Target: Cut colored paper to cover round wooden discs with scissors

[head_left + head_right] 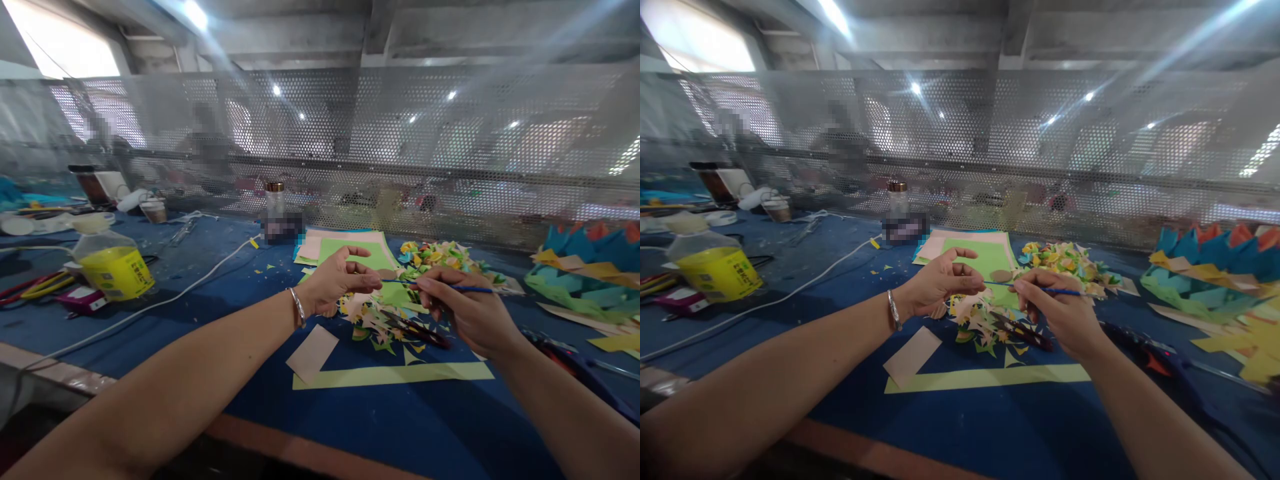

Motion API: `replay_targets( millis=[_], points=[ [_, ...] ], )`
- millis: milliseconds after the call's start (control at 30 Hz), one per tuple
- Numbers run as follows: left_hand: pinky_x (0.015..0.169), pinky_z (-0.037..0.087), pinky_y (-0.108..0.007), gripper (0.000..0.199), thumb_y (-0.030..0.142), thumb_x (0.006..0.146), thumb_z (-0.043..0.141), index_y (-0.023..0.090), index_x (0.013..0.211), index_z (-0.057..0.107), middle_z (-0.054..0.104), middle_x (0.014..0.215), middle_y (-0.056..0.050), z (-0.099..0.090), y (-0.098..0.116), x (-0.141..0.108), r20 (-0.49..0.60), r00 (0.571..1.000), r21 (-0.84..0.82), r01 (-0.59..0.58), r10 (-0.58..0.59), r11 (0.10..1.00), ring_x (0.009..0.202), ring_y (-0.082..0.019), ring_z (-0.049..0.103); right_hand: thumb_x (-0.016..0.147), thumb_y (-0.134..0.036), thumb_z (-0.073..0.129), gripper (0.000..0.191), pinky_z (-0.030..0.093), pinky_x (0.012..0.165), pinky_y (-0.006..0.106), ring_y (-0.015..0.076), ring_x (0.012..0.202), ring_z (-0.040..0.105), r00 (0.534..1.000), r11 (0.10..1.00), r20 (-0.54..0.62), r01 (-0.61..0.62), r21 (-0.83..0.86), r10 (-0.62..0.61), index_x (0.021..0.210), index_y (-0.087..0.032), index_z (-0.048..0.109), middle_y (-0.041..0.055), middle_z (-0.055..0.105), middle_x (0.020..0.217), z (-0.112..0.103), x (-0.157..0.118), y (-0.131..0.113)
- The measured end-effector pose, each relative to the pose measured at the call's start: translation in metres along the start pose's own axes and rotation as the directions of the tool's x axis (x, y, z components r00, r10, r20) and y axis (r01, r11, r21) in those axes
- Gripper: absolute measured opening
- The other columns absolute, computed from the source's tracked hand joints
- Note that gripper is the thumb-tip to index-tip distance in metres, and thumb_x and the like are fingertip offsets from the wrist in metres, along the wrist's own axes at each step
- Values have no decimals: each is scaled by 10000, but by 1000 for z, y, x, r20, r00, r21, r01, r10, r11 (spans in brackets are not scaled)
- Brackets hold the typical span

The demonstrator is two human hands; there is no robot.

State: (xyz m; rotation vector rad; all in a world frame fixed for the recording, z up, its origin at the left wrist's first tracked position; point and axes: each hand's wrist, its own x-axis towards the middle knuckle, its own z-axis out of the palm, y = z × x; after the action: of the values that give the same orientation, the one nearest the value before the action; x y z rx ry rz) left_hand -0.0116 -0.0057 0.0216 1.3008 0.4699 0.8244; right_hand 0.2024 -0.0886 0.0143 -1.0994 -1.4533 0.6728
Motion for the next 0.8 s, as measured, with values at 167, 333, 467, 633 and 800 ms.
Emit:
replay_targets(
  millis=[167, 333, 467, 633, 800],
  points=[
    [775, 510, -331, 607, 125, 713, 850, 161, 1172, 454, 694, 807, -20, 0, -2, 0, 40, 999, 14, -5, 4, 1000, 789, -181, 713, 825, -499, 751, 370, 431, 419, 211, 109, 504, 517, 1000, 999, 7, 18, -44, -18, 622, -200, 673, 13, 582, 596, 0, 1, 2],
    [807, 514, -351, 571, 171, 727, 848, 172, 1158, 473, 682, 795, -9, -1, -2, 0, 52, 999, 3, -10, 10, 1000, 787, -184, 720, 830, -516, 739, 394, 427, 418, 213, 111, 501, 523, 999, 997, 15, 30, -72, -29, 612, -196, 668, 17, 585, 589, 1, 0, 1],
    [850, 514, -387, 461, 120, 771, 757, 171, 1142, 488, 694, 802, -17, -2, -2, 1, 72, 997, -12, -9, 10, 1000, 785, -181, 718, 806, -552, 750, 419, 427, 414, 211, 109, 491, 517, 1000, 998, 6, 17, -65, -16, 605, -194, 666, 19, 588, 583, 2, -1, -2],
    [821, 496, -329, 471, 38, 720, 755, 164, 1107, 518, 660, 788, 15, 2, -1, 0, 74, 995, 62, -72, 67, 995, 744, -122, 649, 772, -564, 779, 399, 432, 402, 197, 102, 477, 512, 1000, 1000, -14, -6, -16, 6, 650, -194, 694, 12, 594, 579, 3, -1, -2],
    [779, 478, -285, 452, 119, 737, 804, 157, 1106, 547, 638, 769, 27, 8, -2, -3, 72, 987, 97, -149, 142, 984, 741, -104, 615, 740, -542, 815, 376, 435, 386, 188, 106, 489, 522, 999, 995, -24, -46, 88, 48, 671, -184, 725, 12, 584, 575, 5, -1, -5]
  ],
)
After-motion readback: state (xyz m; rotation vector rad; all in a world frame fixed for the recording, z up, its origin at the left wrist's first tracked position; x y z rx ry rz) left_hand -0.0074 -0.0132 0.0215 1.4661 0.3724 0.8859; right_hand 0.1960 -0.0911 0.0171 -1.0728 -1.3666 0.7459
